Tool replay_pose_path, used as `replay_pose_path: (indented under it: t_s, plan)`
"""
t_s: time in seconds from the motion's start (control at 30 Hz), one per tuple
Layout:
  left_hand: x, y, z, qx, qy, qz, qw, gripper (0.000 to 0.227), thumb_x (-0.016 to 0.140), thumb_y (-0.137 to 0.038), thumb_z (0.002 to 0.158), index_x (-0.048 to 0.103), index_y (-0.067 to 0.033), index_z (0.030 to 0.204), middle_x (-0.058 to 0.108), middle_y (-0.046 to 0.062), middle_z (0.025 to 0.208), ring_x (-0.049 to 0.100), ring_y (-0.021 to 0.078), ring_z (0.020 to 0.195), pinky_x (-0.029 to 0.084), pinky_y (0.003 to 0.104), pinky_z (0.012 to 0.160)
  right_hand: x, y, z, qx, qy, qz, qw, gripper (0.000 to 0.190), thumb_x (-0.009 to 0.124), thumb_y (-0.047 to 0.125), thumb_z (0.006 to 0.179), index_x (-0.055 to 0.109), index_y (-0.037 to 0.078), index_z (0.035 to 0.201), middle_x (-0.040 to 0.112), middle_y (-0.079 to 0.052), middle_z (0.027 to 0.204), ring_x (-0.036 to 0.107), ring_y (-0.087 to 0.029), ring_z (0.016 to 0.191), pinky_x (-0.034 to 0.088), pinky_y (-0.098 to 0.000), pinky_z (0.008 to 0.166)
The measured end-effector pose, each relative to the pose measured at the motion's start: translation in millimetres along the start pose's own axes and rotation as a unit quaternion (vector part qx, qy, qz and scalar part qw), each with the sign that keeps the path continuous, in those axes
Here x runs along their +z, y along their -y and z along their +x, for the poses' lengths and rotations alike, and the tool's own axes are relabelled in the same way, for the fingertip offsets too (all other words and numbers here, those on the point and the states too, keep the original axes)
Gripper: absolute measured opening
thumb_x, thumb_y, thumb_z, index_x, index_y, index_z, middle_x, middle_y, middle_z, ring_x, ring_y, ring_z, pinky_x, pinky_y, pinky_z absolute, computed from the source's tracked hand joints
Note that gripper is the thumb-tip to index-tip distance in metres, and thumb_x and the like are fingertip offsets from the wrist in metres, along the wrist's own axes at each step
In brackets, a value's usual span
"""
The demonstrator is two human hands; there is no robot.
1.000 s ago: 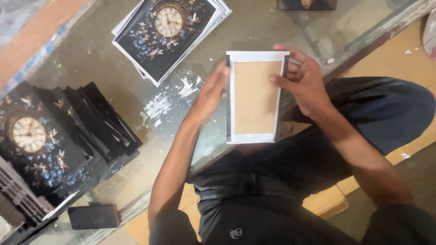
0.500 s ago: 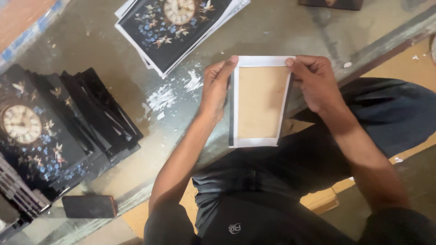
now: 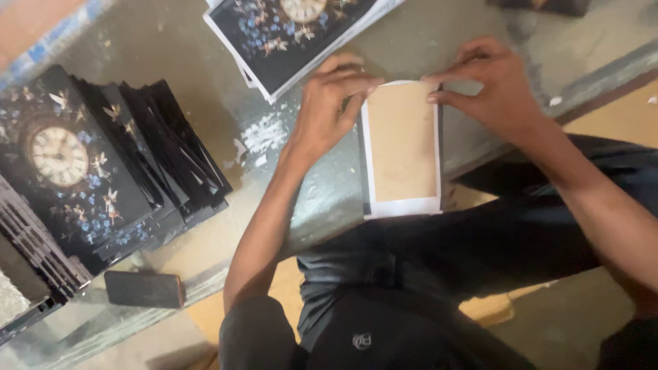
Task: The person assembles photo frames by placing a backing board into a black frame and pressing the edges to secure it. The person repeatedly picks up frames and backing boards, aligns them, and presses the sides to ensure a tight fit.
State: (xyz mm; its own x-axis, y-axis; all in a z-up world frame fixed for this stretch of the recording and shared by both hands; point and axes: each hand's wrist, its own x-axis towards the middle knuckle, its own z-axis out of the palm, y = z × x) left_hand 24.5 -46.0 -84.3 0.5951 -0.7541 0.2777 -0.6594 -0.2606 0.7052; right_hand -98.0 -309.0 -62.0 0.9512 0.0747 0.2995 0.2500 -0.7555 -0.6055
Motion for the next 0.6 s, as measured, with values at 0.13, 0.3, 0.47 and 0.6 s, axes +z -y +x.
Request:
replay_pose_path:
  t_s: [0.13, 0.3, 0.47, 0.6]
  plan:
    - [-10.1, -9.8, -6.1, 0.075, 0.087, -0.011, 0.993, 0.054, 0.072, -0.016, 0.098, 0.054, -0.0049, 0.147, 0.057, 0.015, 0.150, 0.051, 0.0390, 0.141, 0.040, 0.046, 0.122, 21.0, -7.3, -25.5, -0.051, -0.017, -0.073, 0.996, 0.019, 0.089, 0.015, 0.095, 0.084, 0.016, 0.114, 0.074, -0.004, 0.094, 0.065, -0.020, 0.095, 0.055, -0.0347, 0.089]
    - [8.2, -14.4, -22.4, 0.066, 0.096, 0.037, 0.993, 0.054, 0.070, -0.017, 0.102, 0.050, -0.0073, 0.150, 0.060, 0.012, 0.147, 0.058, 0.0305, 0.139, 0.044, 0.042, 0.123, 18.7, -7.1, -30.1, -0.050, 0.032, -0.062, 0.996, 0.034, 0.082, 0.024, 0.096, 0.075, 0.013, 0.127, 0.071, -0.007, 0.107, 0.063, -0.025, 0.112, 0.053, -0.0384, 0.096]
    - [18.5, -11.3, -31.1, 0.060, 0.065, 0.051, 0.995, 0.046, 0.070, -0.018, 0.105, 0.053, -0.0098, 0.146, 0.068, 0.011, 0.139, 0.065, 0.0266, 0.133, 0.048, 0.039, 0.122, 21.7, 17.6, -6.0, -0.099, 0.119, -0.086, 0.984, 0.084, 0.069, 0.045, 0.090, 0.043, -0.008, 0.149, 0.053, -0.026, 0.145, 0.054, -0.038, 0.134, 0.042, -0.0471, 0.116]
    - [10.4, -10.5, -17.3, -0.052, 0.058, -0.158, 0.984, 0.035, 0.071, -0.020, 0.102, 0.062, -0.0104, 0.135, 0.075, 0.009, 0.127, 0.074, 0.0238, 0.118, 0.057, 0.035, 0.110, 19.7, 32.2, -14.3, -0.060, 0.139, -0.082, 0.985, 0.073, 0.068, 0.038, 0.095, 0.048, -0.003, 0.152, 0.057, -0.022, 0.148, 0.053, -0.036, 0.139, 0.040, -0.0466, 0.120]
